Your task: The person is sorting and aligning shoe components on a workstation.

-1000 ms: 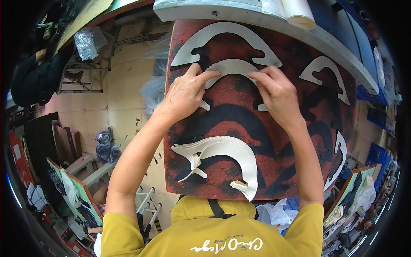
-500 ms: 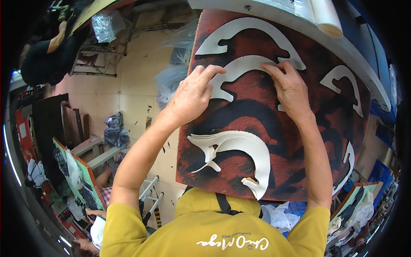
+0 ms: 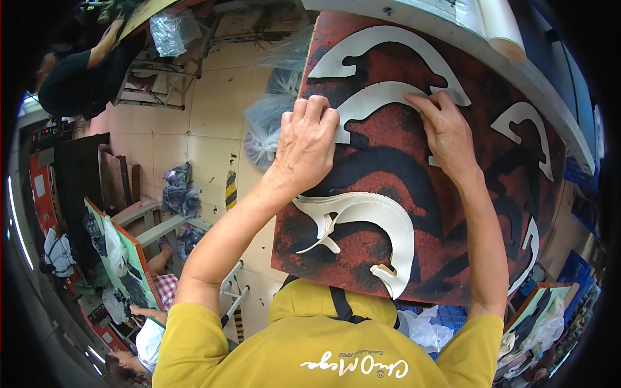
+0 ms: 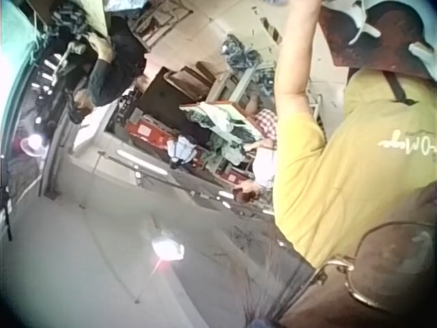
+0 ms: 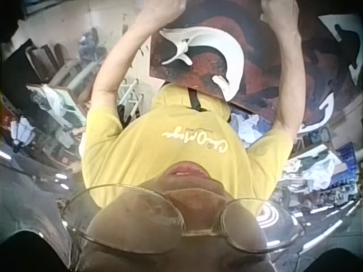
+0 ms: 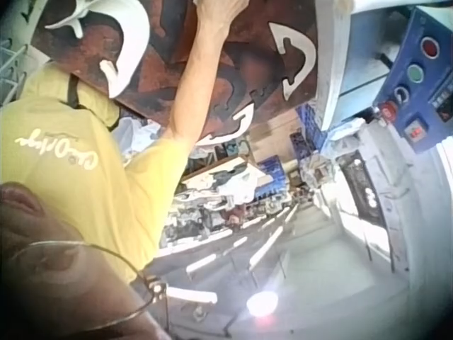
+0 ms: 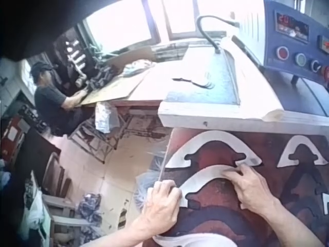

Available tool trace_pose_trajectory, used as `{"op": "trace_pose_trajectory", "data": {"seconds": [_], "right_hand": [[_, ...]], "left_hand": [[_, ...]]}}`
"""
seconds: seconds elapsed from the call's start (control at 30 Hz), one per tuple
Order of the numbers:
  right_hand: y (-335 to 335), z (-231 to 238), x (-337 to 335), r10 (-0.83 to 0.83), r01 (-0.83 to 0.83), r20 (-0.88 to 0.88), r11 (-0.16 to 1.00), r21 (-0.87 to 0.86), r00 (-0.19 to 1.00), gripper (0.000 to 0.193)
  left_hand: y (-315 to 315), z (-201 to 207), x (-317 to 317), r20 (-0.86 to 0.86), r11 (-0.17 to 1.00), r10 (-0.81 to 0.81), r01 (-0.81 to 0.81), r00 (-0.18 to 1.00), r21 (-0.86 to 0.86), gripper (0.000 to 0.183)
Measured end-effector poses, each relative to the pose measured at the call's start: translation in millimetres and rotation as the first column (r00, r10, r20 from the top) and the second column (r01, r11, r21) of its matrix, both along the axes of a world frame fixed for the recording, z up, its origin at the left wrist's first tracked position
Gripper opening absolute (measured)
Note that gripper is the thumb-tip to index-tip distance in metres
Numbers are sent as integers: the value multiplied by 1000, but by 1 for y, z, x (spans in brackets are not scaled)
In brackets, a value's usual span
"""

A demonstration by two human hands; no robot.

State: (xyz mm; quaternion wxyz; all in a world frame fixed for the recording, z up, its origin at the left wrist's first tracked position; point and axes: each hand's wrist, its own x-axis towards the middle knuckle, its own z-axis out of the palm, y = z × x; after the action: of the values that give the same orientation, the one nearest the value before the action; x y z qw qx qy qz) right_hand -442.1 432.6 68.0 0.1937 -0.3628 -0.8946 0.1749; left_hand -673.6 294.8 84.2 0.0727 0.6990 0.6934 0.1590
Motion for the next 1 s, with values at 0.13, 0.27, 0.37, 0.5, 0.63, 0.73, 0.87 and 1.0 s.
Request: {"op": "trace_pose_trajectory", "data": {"seconds": [0.13,0.27,0.37,0.5,0.63,0.73,0.87,1.0], "right_hand": [[-1,2,0,13,-13,-6,1000,-15,1000,38],[-2,2,4,25,-24,12,1000,-19,1000,41],[-1,5,10,34,-33,16,997,-67,999,41],[-2,23,28,47,-55,-44,975,-215,998,37],[-4,43,53,59,-79,-72,946,-313,996,32],[-9,44,74,21,-8,43,957,-290,999,32],[-14,30,87,-7,23,79,978,-206,997,35],[-15,29,88,-24,32,50,984,-176,998,41]], "left_hand": [[-5,-3,2,61,994,-106,104,993,36,29],[-6,-7,1,73,989,-146,144,987,26,32],[-4,-7,2,50,984,-176,175,983,28,31],[-1,3,5,45,985,-174,174,984,-8,28],[-1,0,3,-18,984,-179,179,984,-9,25],[1,2,4,-29,984,-175,175,984,-28,24],[7,5,6,-34,981,-189,188,981,-43,22],[7,7,7,-44,979,-192,189,980,-73,21]]}}
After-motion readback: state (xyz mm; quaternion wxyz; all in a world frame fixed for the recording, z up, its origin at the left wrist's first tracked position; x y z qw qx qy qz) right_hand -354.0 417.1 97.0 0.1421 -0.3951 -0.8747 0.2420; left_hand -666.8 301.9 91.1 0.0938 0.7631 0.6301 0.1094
